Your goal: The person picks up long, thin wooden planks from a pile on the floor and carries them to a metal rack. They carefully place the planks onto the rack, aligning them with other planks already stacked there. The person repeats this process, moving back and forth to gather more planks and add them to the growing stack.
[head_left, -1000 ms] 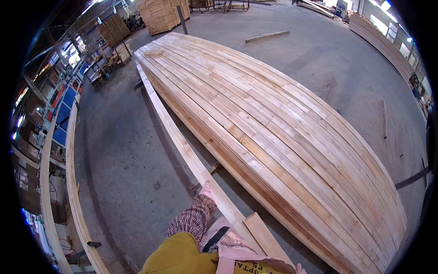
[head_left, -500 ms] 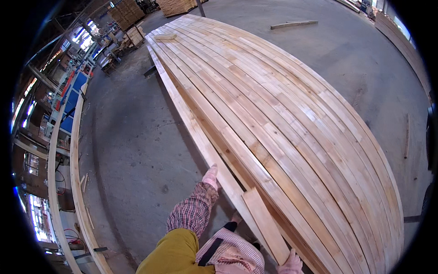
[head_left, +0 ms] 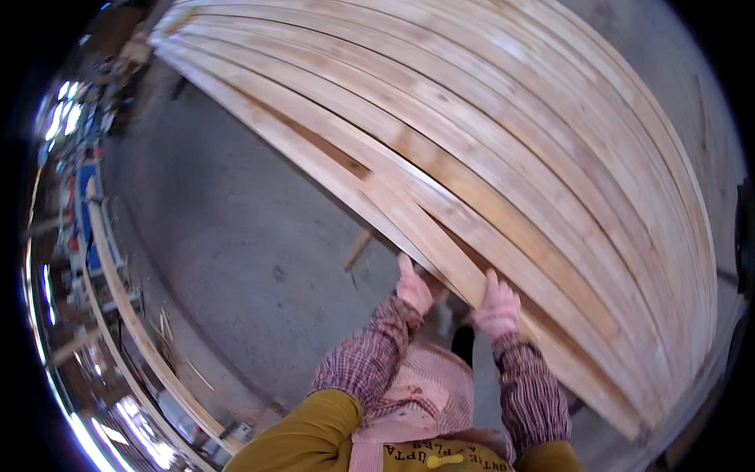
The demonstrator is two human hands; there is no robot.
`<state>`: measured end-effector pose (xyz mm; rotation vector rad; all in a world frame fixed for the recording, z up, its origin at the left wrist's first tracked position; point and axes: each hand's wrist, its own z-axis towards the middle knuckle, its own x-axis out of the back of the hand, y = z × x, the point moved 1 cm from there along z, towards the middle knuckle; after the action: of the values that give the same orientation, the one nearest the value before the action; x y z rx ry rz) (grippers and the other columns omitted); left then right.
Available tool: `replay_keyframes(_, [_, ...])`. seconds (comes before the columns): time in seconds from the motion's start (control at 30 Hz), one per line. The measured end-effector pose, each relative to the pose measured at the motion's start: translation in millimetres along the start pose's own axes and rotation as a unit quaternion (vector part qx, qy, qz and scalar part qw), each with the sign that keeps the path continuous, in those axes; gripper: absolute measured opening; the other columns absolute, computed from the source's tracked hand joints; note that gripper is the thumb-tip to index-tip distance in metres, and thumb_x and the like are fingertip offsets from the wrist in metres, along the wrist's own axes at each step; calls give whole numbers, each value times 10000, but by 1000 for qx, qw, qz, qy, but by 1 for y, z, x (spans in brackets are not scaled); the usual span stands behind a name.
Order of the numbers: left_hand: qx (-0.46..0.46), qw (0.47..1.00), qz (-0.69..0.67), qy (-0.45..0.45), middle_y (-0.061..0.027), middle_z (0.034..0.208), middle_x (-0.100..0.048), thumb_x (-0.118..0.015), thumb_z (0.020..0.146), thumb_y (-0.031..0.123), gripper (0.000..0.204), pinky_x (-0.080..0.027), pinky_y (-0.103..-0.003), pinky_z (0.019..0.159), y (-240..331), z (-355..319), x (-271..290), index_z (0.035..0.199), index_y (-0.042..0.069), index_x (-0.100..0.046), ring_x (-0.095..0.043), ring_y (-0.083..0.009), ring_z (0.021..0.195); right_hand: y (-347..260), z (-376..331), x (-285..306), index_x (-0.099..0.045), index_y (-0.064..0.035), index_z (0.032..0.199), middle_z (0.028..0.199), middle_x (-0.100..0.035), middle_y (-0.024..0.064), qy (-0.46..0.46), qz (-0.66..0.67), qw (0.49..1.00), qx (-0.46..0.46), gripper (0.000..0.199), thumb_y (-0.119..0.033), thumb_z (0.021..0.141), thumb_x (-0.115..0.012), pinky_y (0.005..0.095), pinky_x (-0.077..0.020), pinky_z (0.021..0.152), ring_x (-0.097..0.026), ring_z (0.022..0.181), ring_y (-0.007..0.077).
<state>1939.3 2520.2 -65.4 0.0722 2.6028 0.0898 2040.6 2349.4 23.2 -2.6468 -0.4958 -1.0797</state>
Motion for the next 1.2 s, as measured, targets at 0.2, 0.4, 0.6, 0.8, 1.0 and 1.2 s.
replay_keyframes(0.2, [19,999,-19,25,-101,1561,-390,-342,886,812,892,-310,-580,1133,-16,9,-28,1521,187,-377,-353,-347,1414,28,11,-33,-399,-121,1407,1146,-616,149,18,42,999,-3,720,-218,765,-713,445,-450,950,-596,1124,324])
replay_keyframes(0.4, [-6,997,2,76,-107,1558,-370,-401,905,726,811,-328,-611,1098,-52,42,-14,1522,202,-360,-376,-355,1385,69,-39,-32,-494,-82,1169,1009,-616,135,58,104,992,33,482,-146,722,-662,444,-454,896,-615,979,327])
replay_keyframes(0.6, [12,990,82,112,-116,1498,-417,-431,914,653,758,-359,-572,1066,-68,71,26,1494,167,-387,-418,-335,1324,157,-213,-112,-440,-43,1362,1085,-614,135,33,232,971,-47,751,-213,685,-718,440,-468,856,-605,1001,319])
replay_keyframes(0.8, [16,971,188,147,-126,1439,-463,-461,922,579,705,-390,-534,1034,-76,137,25,1466,133,-414,-461,-315,1263,170,-342,-180,-429,-69,1399,1182,-602,183,-123,307,888,-320,862,-348,668,-792,458,-460,987,-582,1129,361])
replay_keyframes(1.0, [14,937,296,183,-135,1379,-509,-491,931,505,652,-421,-496,1002,-77,157,45,1437,98,-441,-503,-295,1202,156,-395,-226,-397,-65,1464,1242,-602,199,-158,419,782,-434,977,-374,637,-816,427,-455,1036,-570,1199,358])
replay_keyframes(1.2, [14,909,373,186,-145,1319,-555,-522,940,432,599,-452,-458,971,-99,174,33,1409,64,-468,-546,-276,1141,133,-401,-258,-422,-48,1441,1240,-623,215,-98,551,661,-501,980,-379,616,-836,403,-475,1015,-601,1170,364])
